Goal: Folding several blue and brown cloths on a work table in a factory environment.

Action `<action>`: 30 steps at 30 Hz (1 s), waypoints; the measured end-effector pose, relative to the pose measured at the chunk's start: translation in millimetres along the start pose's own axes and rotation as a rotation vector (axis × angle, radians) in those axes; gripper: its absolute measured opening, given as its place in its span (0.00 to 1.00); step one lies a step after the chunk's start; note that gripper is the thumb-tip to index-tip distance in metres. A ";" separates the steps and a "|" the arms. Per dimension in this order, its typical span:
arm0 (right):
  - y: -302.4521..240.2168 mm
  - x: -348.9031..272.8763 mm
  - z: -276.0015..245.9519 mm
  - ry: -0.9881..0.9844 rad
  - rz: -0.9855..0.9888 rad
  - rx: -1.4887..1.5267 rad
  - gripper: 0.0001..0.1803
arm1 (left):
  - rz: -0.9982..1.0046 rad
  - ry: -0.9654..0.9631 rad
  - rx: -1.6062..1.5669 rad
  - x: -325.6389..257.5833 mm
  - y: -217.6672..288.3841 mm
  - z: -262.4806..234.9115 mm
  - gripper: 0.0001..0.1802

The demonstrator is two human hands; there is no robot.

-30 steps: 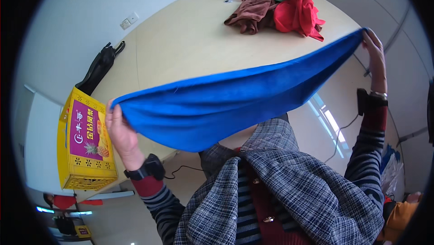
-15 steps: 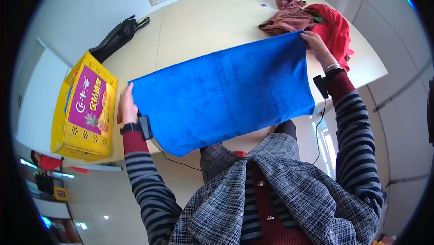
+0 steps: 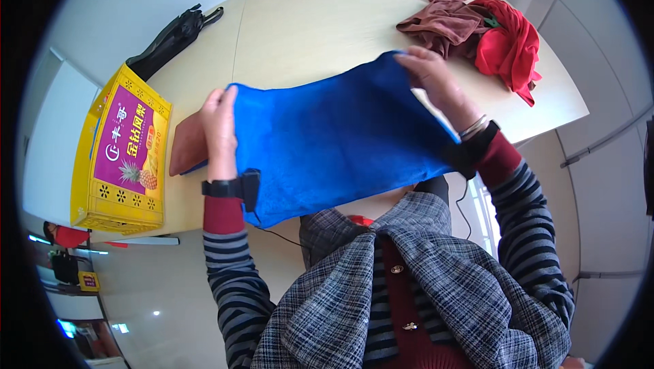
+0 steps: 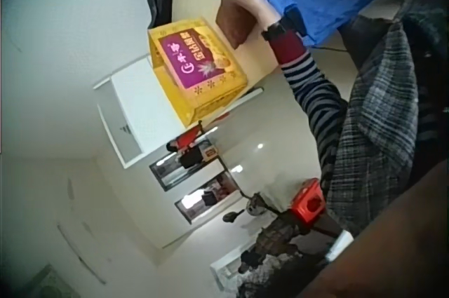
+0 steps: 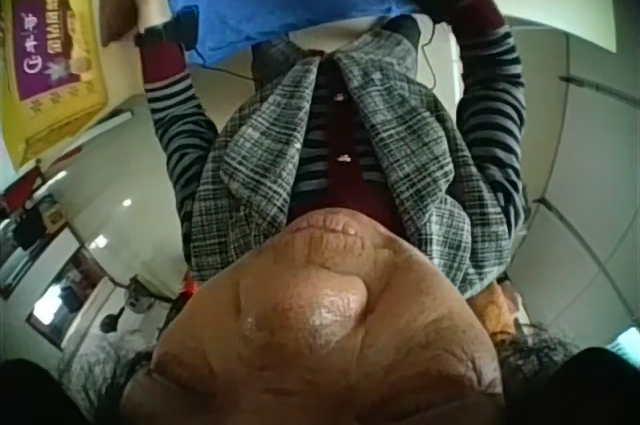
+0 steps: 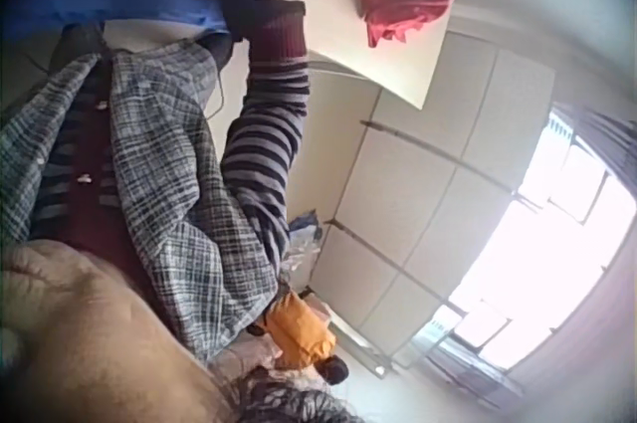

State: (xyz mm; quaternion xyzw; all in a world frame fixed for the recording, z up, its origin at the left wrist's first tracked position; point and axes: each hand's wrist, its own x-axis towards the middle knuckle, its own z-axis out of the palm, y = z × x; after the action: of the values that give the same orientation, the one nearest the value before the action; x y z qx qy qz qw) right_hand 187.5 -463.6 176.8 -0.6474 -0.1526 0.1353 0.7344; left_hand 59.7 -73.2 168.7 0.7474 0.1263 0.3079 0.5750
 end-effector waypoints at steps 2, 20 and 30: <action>4.6 -21.1 28.2 -0.023 0.013 -0.008 0.06 | 0.016 -0.083 0.031 -36.5 25.9 40.9 0.18; 47.4 -99.7 92.4 0.023 -0.128 -0.211 0.15 | 0.414 -0.051 0.159 -173.0 28.0 145.1 0.06; 55.4 -111.4 89.8 -0.053 -0.043 -0.073 0.17 | 0.706 -0.031 0.431 -184.0 26.9 139.7 0.08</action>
State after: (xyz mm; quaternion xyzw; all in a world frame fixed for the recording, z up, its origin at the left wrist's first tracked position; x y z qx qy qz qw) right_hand 49.4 -419.2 126.7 -0.6666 -0.1906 0.1308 0.7086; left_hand -3.4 -290.5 115.1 0.8527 -0.0847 0.4416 0.2661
